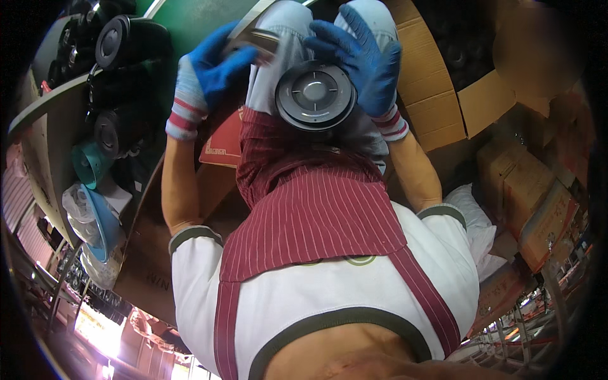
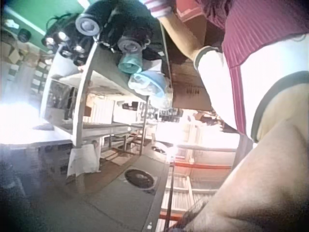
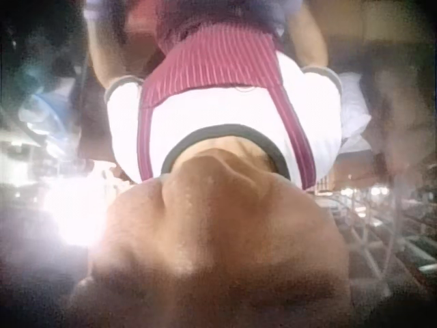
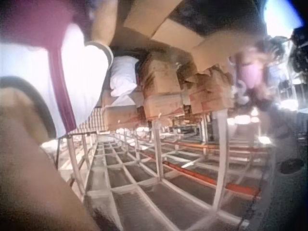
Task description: The person assembles black coffee makers by inserting a metal filter into the body and securing a lid. The person handles each unit one at a time, places it on the table, and repeats the process.
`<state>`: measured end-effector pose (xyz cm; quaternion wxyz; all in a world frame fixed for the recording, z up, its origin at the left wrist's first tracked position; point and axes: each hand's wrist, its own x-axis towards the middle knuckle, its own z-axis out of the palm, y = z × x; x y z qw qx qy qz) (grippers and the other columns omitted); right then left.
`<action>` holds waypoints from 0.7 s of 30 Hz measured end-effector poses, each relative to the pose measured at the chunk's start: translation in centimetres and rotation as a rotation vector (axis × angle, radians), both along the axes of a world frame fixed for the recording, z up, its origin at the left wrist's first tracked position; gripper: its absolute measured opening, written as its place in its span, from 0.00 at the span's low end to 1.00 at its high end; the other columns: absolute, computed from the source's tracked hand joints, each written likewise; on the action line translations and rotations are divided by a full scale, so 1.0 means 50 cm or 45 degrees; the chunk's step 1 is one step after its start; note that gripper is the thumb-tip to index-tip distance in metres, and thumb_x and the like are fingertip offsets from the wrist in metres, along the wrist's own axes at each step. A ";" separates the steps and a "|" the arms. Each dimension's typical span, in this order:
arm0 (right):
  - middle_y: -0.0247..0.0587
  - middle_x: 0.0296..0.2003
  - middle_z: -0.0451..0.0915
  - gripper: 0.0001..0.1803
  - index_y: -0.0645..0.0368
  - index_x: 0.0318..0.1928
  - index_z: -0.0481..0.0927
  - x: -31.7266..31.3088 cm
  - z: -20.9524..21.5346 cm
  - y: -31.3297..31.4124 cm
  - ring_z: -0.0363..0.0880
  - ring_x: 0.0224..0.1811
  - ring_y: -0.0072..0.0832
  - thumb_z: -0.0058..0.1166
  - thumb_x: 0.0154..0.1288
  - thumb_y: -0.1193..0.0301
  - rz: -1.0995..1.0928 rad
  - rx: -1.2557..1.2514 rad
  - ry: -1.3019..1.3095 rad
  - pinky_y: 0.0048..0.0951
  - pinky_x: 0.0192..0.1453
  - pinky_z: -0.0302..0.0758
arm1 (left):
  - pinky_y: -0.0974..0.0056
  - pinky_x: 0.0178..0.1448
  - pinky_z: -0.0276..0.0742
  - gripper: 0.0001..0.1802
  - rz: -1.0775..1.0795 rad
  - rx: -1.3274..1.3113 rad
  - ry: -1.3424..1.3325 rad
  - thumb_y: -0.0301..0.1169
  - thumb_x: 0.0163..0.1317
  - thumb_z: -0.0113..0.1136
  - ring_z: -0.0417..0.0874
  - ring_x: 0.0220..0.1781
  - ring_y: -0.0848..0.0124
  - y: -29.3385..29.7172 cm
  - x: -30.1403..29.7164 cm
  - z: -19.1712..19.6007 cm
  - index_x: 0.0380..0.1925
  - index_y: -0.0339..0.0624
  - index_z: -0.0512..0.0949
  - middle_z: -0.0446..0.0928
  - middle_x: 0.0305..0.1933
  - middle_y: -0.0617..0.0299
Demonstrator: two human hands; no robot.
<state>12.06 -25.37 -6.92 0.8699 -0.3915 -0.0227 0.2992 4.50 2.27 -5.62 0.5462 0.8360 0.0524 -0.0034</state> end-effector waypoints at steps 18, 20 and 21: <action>0.31 0.30 0.75 0.20 0.65 0.58 0.73 0.053 -0.146 -0.052 0.80 0.34 0.28 0.45 0.81 0.60 0.167 -0.545 -1.044 0.39 0.58 0.80 | 0.52 0.50 0.87 0.31 -0.146 0.826 0.423 0.50 0.74 0.56 0.90 0.46 0.48 -0.269 -0.034 0.126 0.67 0.41 0.74 0.85 0.46 0.43; 0.31 0.28 0.73 0.20 0.62 0.49 0.77 0.025 -0.118 -0.054 0.78 0.34 0.26 0.41 0.83 0.58 0.171 0.121 -0.713 0.37 0.60 0.79 | 0.55 0.47 0.87 0.22 -0.280 0.648 0.251 0.46 0.76 0.51 0.90 0.43 0.48 -0.205 -0.027 0.101 0.55 0.44 0.84 0.86 0.36 0.45; 0.34 0.31 0.77 0.17 0.64 0.49 0.79 0.017 -0.110 -0.043 0.81 0.37 0.26 0.45 0.82 0.61 0.247 0.472 -0.631 0.33 0.58 0.81 | 0.55 0.43 0.87 0.18 -0.399 0.876 0.034 0.39 0.77 0.49 0.91 0.42 0.49 -0.165 -0.030 0.065 0.58 0.46 0.82 0.87 0.39 0.48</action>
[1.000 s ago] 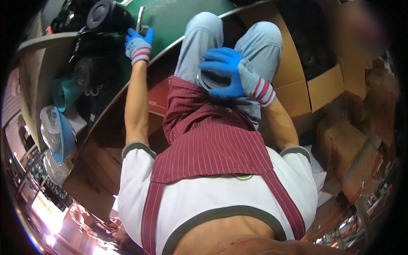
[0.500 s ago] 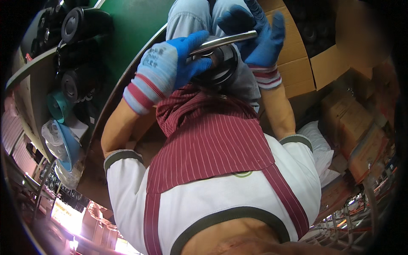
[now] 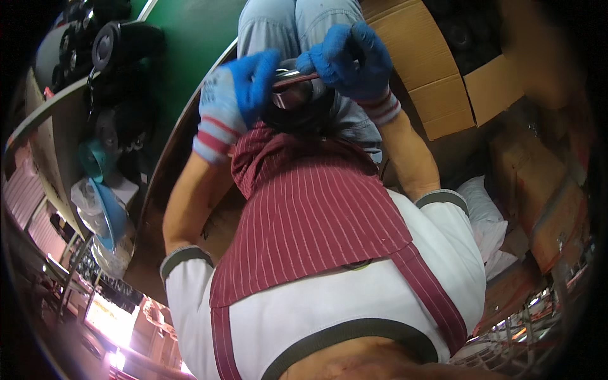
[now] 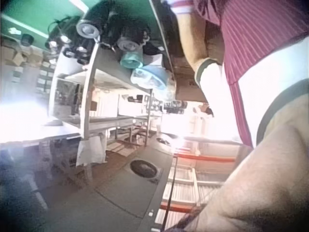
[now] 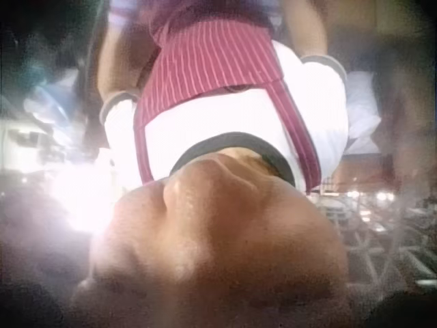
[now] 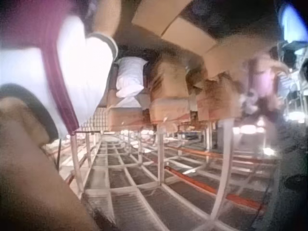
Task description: The person assembles black coffee makers by inserting a metal filter into the body and securing a lid. The person handles each unit one at a time, places it on the table, and repeats the process.
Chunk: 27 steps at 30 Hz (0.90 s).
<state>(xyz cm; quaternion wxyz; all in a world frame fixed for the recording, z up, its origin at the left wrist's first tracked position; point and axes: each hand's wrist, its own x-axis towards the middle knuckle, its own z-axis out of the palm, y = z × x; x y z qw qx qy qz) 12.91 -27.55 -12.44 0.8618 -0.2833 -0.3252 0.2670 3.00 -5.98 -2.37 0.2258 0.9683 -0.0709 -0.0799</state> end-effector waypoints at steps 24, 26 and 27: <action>0.29 0.17 0.68 0.14 0.43 0.20 0.76 -0.123 0.257 0.048 0.72 0.22 0.29 0.69 0.52 0.61 0.385 -0.805 -1.746 0.34 0.38 0.76 | 0.65 0.36 0.83 0.21 -0.431 -1.057 0.248 0.47 0.76 0.54 0.88 0.30 0.67 -0.017 0.216 -0.013 0.51 0.45 0.86 0.88 0.35 0.57; 0.31 0.19 0.72 0.10 0.46 0.24 0.78 -0.141 0.231 0.052 0.74 0.24 0.31 0.67 0.53 0.61 0.262 -0.716 -1.707 0.36 0.37 0.76 | 0.66 0.31 0.82 0.24 -0.506 -1.316 0.408 0.47 0.75 0.57 0.85 0.26 0.70 -0.093 0.240 -0.098 0.57 0.39 0.84 0.89 0.45 0.54; 0.33 0.20 0.74 0.09 0.47 0.27 0.79 -0.139 0.246 0.079 0.76 0.24 0.34 0.65 0.54 0.61 0.340 -0.775 -1.746 0.38 0.37 0.76 | 0.66 0.30 0.81 0.26 -0.607 -1.405 0.461 0.50 0.76 0.53 0.85 0.25 0.71 -0.127 0.250 -0.105 0.54 0.39 0.86 0.88 0.40 0.55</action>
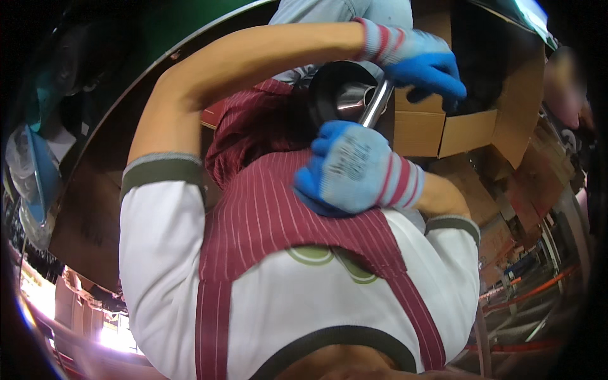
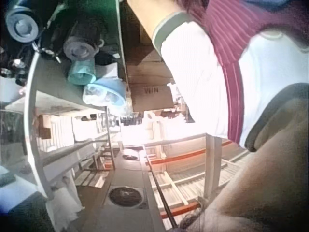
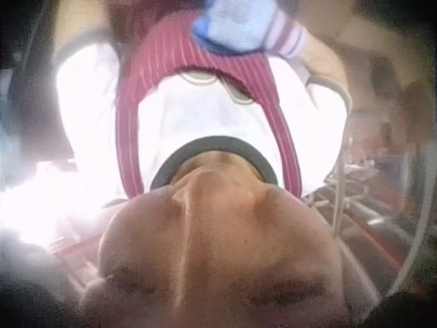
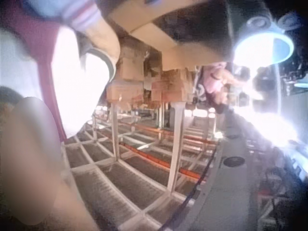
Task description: The person assembles black coffee makers by inserting a metal filter into the body and securing a lid. The person handles each unit one at a time, places it on the table, and repeats the process.
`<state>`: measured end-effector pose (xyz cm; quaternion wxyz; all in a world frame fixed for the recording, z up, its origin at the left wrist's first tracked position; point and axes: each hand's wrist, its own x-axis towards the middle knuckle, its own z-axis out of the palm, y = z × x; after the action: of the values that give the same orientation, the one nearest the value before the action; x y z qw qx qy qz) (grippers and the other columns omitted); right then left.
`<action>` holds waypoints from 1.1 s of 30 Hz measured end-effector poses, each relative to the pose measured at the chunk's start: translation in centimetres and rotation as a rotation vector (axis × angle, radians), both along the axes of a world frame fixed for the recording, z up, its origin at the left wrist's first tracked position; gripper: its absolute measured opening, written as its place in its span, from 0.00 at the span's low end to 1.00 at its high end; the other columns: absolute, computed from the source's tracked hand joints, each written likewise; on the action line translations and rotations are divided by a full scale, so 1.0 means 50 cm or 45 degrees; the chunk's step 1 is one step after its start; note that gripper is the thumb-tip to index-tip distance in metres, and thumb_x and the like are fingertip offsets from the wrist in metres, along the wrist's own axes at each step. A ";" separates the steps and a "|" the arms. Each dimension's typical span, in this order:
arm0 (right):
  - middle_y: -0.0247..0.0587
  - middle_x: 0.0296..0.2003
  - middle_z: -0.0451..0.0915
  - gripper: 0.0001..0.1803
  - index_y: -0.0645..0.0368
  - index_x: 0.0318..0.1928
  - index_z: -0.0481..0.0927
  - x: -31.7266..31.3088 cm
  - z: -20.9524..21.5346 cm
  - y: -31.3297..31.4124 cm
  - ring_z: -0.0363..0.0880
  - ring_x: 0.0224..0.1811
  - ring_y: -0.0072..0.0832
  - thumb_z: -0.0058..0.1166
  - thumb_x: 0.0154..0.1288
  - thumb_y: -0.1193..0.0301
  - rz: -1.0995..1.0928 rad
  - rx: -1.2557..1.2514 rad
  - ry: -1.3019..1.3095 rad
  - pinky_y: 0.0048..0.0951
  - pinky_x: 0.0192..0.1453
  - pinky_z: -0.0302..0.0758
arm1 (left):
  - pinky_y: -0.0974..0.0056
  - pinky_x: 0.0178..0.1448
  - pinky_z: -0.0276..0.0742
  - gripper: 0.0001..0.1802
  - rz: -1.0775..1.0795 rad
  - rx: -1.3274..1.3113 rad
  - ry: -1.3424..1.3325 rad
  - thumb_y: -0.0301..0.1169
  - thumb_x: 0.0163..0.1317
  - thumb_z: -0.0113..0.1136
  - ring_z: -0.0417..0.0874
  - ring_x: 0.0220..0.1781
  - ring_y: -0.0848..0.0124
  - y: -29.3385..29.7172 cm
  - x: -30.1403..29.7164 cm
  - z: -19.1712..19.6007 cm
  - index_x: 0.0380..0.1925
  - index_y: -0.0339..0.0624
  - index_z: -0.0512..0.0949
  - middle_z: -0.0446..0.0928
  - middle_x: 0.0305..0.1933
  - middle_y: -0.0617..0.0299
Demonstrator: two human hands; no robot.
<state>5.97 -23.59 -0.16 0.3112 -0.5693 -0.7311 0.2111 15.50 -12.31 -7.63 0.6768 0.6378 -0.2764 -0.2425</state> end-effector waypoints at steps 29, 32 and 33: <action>0.54 0.55 0.85 0.28 0.63 0.59 0.82 0.179 -0.186 -0.087 0.84 0.60 0.46 0.42 0.82 0.52 -0.763 0.772 2.449 0.48 0.70 0.76 | 0.53 0.31 0.77 0.12 0.652 1.460 -0.874 0.37 0.73 0.53 0.83 0.27 0.52 0.040 -0.194 0.146 0.48 0.43 0.79 0.79 0.23 0.53; 0.51 0.43 0.90 0.29 0.62 0.43 0.89 0.159 -0.204 -0.068 0.88 0.52 0.40 0.41 0.83 0.51 -1.047 0.550 2.148 0.41 0.62 0.82 | 0.57 0.39 0.84 0.16 0.546 1.885 -0.644 0.46 0.74 0.56 0.88 0.36 0.55 0.039 -0.229 0.066 0.53 0.51 0.80 0.84 0.34 0.54; 0.44 0.38 0.83 0.24 0.59 0.42 0.85 0.168 -0.240 -0.079 0.84 0.45 0.36 0.44 0.82 0.53 -0.833 0.658 2.177 0.40 0.65 0.80 | 0.58 0.41 0.87 0.18 0.512 2.018 -0.557 0.49 0.75 0.58 0.89 0.39 0.56 0.042 -0.232 0.050 0.54 0.54 0.80 0.85 0.38 0.55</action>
<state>14.40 -27.57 -12.17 0.9008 -0.3119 -0.0840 0.2903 3.87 -10.23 -5.12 -0.0089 0.9933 -0.0307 -0.1108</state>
